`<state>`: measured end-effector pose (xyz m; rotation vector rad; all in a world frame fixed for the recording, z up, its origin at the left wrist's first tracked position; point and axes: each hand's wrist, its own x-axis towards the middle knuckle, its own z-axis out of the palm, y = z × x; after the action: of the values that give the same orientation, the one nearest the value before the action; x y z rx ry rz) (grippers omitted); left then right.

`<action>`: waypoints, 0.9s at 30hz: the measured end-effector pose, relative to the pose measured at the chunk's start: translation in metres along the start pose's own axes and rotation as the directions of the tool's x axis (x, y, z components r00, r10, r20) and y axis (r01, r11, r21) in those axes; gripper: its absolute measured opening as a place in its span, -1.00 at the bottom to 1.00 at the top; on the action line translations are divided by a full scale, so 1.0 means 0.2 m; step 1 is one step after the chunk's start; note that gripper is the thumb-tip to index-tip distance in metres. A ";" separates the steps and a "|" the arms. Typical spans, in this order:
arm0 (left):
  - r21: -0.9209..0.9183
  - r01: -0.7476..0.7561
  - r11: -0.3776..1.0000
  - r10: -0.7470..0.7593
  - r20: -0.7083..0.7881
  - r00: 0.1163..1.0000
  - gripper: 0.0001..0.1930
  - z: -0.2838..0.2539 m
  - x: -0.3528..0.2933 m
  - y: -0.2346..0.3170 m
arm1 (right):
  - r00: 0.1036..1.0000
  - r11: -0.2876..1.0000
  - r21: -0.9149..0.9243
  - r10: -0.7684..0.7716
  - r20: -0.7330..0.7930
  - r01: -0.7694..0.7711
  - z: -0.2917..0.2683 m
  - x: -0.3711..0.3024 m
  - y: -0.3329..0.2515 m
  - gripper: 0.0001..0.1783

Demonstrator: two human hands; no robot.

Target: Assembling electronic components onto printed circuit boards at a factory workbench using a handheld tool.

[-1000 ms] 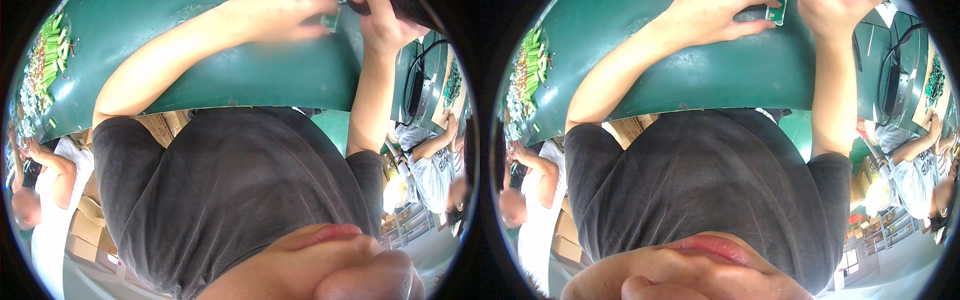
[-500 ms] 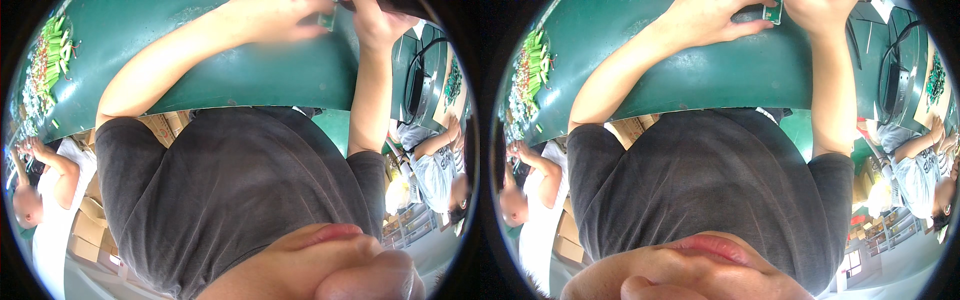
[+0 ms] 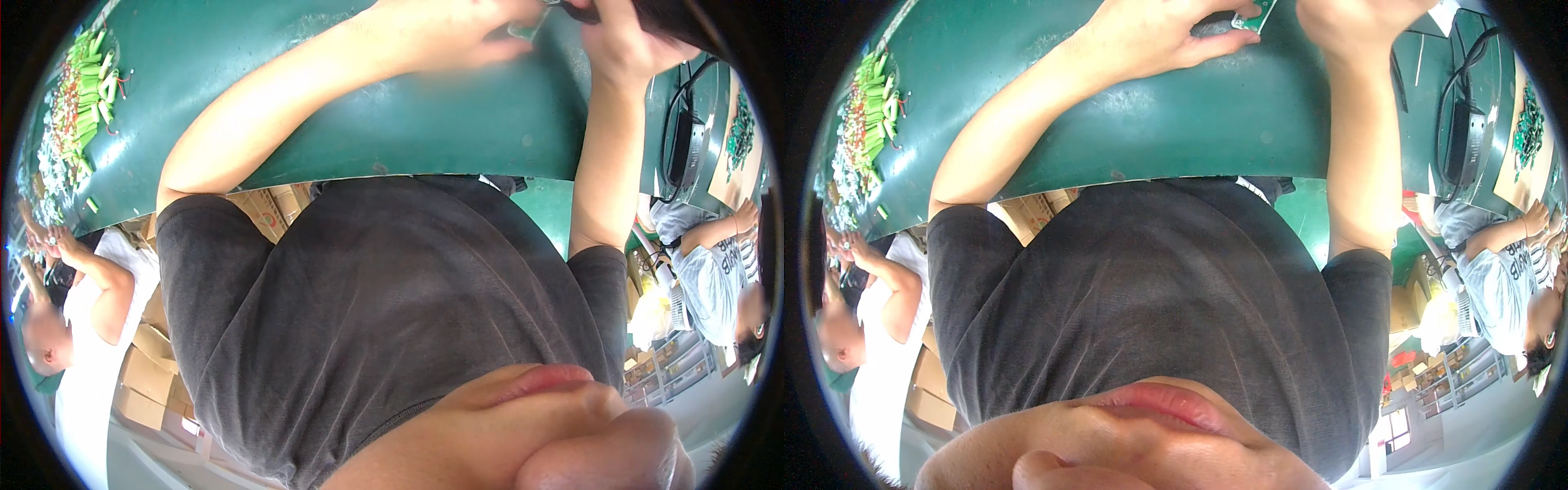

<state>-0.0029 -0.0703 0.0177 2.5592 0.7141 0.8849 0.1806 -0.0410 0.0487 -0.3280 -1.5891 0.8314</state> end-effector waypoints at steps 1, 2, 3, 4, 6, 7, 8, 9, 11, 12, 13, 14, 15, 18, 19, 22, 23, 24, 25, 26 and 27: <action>0.004 -0.004 1.000 0.004 -0.001 1.000 -0.64 0.00 0.01 -0.01 | 1.000 0.999 0.043 -0.024 -0.011 0.024 0.01 0.02 -0.03 -0.05; 0.069 -0.080 0.994 0.090 -0.160 0.983 -0.65 0.01 0.01 -0.01 | 0.999 0.999 -0.008 0.037 -0.027 -0.038 0.00 0.04 -0.09 -0.03; 0.108 -0.118 0.987 0.140 -0.234 0.962 -0.65 0.02 0.01 -0.01 | 1.000 1.000 -0.008 0.005 -0.024 -0.006 -0.02 0.05 -0.09 -0.03; 0.153 -0.150 0.977 0.191 -0.304 0.933 -0.65 0.02 0.02 -0.02 | 0.999 0.999 0.006 -0.032 -0.014 0.032 -0.06 0.05 -0.08 -0.03; -0.059 -0.058 0.997 0.052 -0.105 0.993 -0.64 0.02 0.01 -0.01 | 0.997 0.997 0.019 -0.080 0.007 0.080 -0.13 0.07 -0.08 -0.04; -0.052 -0.064 0.997 0.058 -0.102 0.993 -0.64 0.02 0.01 -0.01 | 0.995 0.995 -0.008 -0.104 -0.007 0.104 -0.14 0.06 -0.07 -0.04; -0.086 -0.046 0.995 0.037 -0.099 0.994 -0.64 0.02 0.02 -0.01 | 0.992 0.991 -0.032 -0.127 -0.021 0.126 -0.14 0.06 -0.07 -0.04; -0.119 -0.027 0.992 0.015 -0.096 0.995 -0.64 0.02 0.01 0.00 | 0.993 0.997 -0.021 -0.080 -0.089 0.078 -0.13 0.05 -0.07 -0.04; -0.129 -0.012 0.992 0.001 -0.084 0.996 -0.64 0.01 0.03 0.00 | 0.974 1.000 -0.004 0.000 -0.224 -0.001 -0.07 0.05 -0.09 -0.05; -0.144 0.021 0.989 -0.032 -0.074 0.997 -0.63 0.00 0.03 0.01 | 0.957 0.999 0.015 0.039 -0.289 -0.036 -0.04 0.06 -0.09 -0.06; -0.135 0.002 0.991 -0.012 -0.069 0.998 -0.63 -0.01 0.04 0.01 | 0.944 0.998 0.010 0.054 -0.326 -0.054 -0.03 0.05 -0.08 -0.07; -0.136 0.013 0.991 -0.022 -0.066 0.998 -0.63 -0.01 0.04 0.02 | 0.929 0.997 0.005 0.070 -0.363 -0.073 -0.03 0.04 -0.07 -0.08; -0.138 0.023 0.990 -0.032 -0.062 0.998 -0.63 -0.02 0.06 0.02 | 0.920 0.995 0.024 0.103 -0.378 -0.102 -0.02 0.02 -0.06 -0.07; -0.022 0.039 0.999 -0.041 -0.080 0.996 -0.63 -0.14 0.09 0.02 | 0.913 0.980 0.037 0.194 -0.359 -0.193 0.02 -0.01 -0.01 -0.05; 0.004 0.065 0.998 -0.065 -0.083 0.994 -0.63 -0.18 0.10 0.01 | 0.934 0.982 0.098 0.186 -0.306 -0.163 0.02 -0.03 -0.01 -0.07; -0.026 0.241 0.970 -0.242 -0.146 0.959 -0.61 -0.26 0.15 -0.04 | 0.932 0.983 0.010 0.177 -0.317 -0.183 0.02 -0.04 0.03 -0.11; 0.005 0.233 0.972 -0.230 -0.142 0.963 -0.60 -0.29 0.16 -0.05 | 0.932 0.985 0.013 0.168 -0.321 -0.173 0.02 -0.04 0.04 -0.11; 0.034 0.226 0.974 -0.220 -0.135 0.966 -0.59 -0.33 0.17 -0.05 | 0.935 0.981 -0.033 0.173 -0.310 -0.193 0.02 -0.06 0.05 -0.13; 0.042 0.222 0.974 -0.214 -0.133 0.968 -0.59 -0.33 0.17 -0.07 | 0.937 0.973 -0.082 0.181 -0.300 -0.214 0.02 -0.07 0.05 -0.14; 0.077 0.155 0.985 -0.142 -0.154 0.978 -0.55 -0.34 0.17 -0.10 | 0.936 0.972 -0.098 0.174 -0.306 -0.213 0.03 -0.06 0.05 -0.16; 0.112 0.088 0.990 -0.068 -0.173 0.983 -0.51 -0.35 0.16 -0.12 | 0.936 0.974 -0.094 0.167 -0.309 -0.205 0.02 -0.05 0.05 -0.16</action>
<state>-0.0340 -0.0227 0.0740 2.5601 0.9369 1.0720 0.1757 -0.0415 0.0338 -0.6730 -1.3406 0.7856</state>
